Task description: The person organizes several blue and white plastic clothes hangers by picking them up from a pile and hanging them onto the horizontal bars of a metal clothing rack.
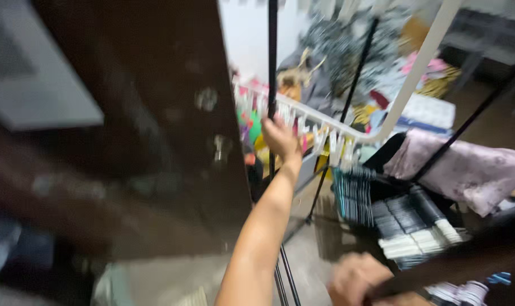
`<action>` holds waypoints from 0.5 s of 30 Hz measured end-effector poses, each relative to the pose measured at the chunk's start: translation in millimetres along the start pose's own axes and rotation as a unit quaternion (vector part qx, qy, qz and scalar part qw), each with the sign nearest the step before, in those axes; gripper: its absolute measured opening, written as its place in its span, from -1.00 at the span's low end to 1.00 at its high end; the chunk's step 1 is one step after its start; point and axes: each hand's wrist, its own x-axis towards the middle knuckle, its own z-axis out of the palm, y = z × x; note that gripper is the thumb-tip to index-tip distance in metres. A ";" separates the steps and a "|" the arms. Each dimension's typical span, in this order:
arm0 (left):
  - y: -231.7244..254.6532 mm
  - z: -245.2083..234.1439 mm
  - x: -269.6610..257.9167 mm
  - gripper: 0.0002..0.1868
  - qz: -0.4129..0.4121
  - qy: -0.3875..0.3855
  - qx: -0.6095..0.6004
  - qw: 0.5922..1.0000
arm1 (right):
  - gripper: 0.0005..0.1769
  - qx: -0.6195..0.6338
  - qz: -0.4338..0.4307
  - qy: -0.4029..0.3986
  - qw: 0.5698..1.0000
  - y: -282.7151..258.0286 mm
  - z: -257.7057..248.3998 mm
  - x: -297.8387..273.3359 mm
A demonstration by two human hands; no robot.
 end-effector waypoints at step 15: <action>37.8 -60.2 12.7 -0.59 0.140 -0.053 -0.105 0.983 | -0.53 -0.035 -0.009 0.272 0.962 -1.3 56.0 -68.2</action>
